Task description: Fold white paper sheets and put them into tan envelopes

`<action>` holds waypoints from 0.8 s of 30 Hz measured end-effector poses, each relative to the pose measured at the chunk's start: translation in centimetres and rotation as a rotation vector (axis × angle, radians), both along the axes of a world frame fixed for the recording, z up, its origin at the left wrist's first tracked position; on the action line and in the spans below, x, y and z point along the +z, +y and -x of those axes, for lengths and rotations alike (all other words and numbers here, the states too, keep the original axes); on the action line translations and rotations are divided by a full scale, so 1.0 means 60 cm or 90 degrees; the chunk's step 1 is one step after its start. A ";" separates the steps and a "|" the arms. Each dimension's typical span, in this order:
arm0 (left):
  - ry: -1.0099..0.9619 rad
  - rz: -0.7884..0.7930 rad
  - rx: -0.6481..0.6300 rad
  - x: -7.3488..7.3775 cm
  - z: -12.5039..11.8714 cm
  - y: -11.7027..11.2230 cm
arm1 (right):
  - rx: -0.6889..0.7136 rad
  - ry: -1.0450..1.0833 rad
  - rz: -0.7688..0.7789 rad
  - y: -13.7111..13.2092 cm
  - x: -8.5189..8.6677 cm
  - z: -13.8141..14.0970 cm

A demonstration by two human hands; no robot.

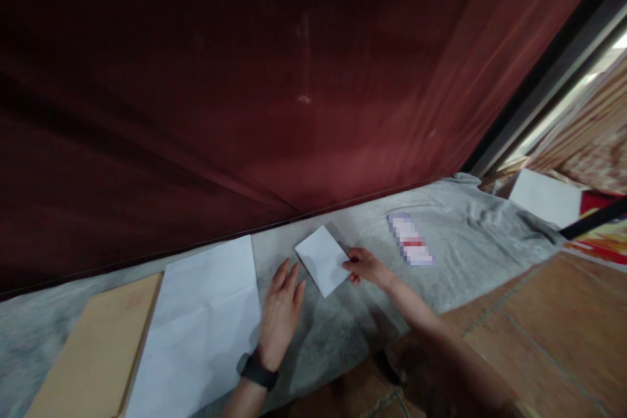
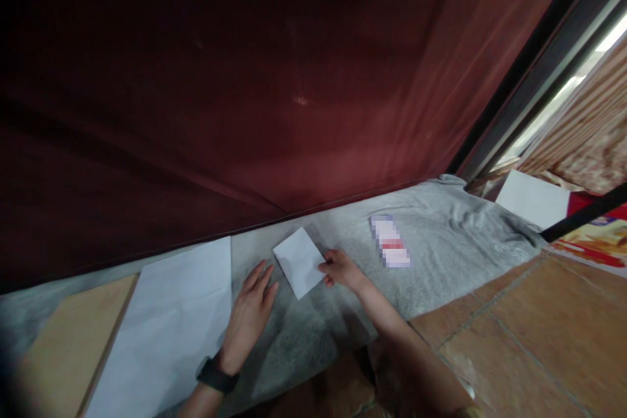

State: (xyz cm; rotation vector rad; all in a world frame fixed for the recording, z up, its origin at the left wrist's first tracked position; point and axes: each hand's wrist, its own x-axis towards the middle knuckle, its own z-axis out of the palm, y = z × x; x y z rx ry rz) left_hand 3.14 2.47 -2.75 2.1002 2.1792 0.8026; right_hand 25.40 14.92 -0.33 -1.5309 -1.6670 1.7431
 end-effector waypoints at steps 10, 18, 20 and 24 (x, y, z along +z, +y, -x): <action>0.009 0.019 -0.100 -0.006 -0.060 -0.010 | -0.028 0.030 0.070 -0.016 -0.007 -0.006; 0.105 0.027 -0.074 -0.024 -0.069 0.003 | 0.051 -0.093 -0.008 -0.021 0.001 0.000; 0.114 0.034 -0.069 -0.025 -0.066 0.009 | 0.059 -0.108 -0.018 -0.020 0.002 -0.001; 0.121 0.043 -0.044 -0.023 -0.062 0.024 | 0.062 -0.113 -0.023 -0.021 0.002 -0.003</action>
